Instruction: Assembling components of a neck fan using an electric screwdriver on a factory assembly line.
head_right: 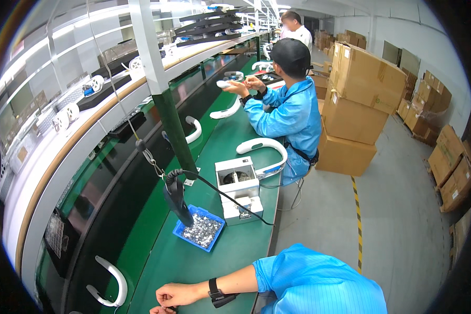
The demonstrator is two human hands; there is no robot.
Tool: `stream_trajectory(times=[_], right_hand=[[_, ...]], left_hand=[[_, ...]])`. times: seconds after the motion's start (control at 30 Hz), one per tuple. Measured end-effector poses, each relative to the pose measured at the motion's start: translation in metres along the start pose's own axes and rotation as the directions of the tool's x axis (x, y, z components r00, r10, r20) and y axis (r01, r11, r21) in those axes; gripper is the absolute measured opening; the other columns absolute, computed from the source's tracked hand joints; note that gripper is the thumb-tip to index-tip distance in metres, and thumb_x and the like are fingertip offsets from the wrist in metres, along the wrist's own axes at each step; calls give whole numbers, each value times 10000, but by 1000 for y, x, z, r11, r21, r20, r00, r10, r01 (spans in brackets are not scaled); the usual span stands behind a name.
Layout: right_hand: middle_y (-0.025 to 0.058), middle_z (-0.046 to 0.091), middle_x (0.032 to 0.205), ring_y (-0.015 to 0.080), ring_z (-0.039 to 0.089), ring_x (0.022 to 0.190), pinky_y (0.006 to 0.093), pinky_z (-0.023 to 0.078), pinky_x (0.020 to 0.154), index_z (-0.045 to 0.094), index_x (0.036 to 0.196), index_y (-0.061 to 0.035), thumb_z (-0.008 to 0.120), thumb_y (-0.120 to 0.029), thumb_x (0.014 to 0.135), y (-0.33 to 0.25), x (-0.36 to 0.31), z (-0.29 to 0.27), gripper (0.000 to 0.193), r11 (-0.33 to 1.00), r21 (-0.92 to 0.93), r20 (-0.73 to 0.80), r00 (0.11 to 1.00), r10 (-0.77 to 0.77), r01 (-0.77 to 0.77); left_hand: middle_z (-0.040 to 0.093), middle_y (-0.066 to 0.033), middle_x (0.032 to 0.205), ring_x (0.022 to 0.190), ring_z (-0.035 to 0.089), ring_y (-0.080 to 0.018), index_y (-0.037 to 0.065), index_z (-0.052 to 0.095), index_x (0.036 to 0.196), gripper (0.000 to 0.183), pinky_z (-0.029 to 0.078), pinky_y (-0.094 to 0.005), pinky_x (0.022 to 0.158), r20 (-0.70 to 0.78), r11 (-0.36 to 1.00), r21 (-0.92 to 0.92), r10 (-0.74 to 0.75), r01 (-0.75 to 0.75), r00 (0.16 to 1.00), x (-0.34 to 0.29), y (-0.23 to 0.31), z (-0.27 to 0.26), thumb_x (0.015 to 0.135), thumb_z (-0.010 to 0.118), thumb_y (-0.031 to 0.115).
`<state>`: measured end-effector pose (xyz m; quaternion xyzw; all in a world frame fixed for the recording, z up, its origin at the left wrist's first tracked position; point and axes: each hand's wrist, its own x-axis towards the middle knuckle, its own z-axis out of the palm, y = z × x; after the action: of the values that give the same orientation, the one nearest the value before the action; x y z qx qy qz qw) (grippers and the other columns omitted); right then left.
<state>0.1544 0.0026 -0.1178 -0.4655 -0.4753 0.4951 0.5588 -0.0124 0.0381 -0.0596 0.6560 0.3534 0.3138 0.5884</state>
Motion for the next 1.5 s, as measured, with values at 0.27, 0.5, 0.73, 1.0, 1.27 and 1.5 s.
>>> stream_trajectory(times=[0.27, 0.5, 0.73, 1.0, 1.27, 1.5], right_hand=[[55, 685, 812, 128, 631, 734, 311, 507, 646, 602, 948, -4, 629, -166, 1035, 5, 0, 0, 187, 999, -29, -7, 1000, -25, 25], [37, 689, 855, 103, 629, 787, 297, 515, 713, 612, 999, -23, 626, -194, 1053, -6, 0, 2, 180, 995, -81, 16, 998, 53, -52], [54, 673, 792, 126, 604, 729, 312, 495, 653, 609, 918, -16, 630, -181, 1034, -6, -2, -3, 203, 999, -21, -37, 999, 34, -35], [47, 682, 810, 103, 606, 740, 305, 501, 673, 592, 975, -19, 615, -210, 1075, -11, -2, -4, 217, 997, -58, 27, 998, 52, -50], [43, 681, 810, 101, 592, 735, 304, 495, 669, 591, 969, -19, 622, -199, 1064, -7, -2, -4, 206, 997, -56, 29, 998, 51, -49], [48, 688, 821, 101, 596, 733, 305, 491, 657, 592, 965, -14, 622, -188, 1055, -4, 0, -7, 199, 997, -61, 23, 999, 46, -44]], left_hand=[[577, -61, 849, 803, 527, -163, -16, 573, 976, 215, 454, -311, 788, 4, 999, 36, 20, -20, 1000, -2, 11, 2, 1108, 540, 152], [583, -58, 840, 795, 538, -159, -13, 579, 972, 206, 460, -309, 782, 9, 999, 25, 41, -41, 999, -3, 6, -6, 1103, 543, 142], [590, -55, 844, 799, 546, -156, -8, 580, 976, 202, 463, -307, 789, 30, 999, 32, 33, -34, 999, 2, 4, -1, 1104, 549, 145], [595, -57, 852, 809, 553, -159, -2, 581, 993, 179, 463, -304, 804, 27, 999, 21, 25, -25, 999, 1, -4, -3, 1102, 547, 135], [597, -53, 852, 811, 552, -153, -2, 584, 997, 167, 461, -297, 797, 28, 1000, 6, 22, -22, 999, 2, -7, -4, 1098, 549, 126], [602, -53, 853, 807, 551, -152, -5, 583, 999, 170, 463, -295, 795, 48, 1000, 10, 29, -29, 998, 7, -10, -3, 1097, 555, 131]])
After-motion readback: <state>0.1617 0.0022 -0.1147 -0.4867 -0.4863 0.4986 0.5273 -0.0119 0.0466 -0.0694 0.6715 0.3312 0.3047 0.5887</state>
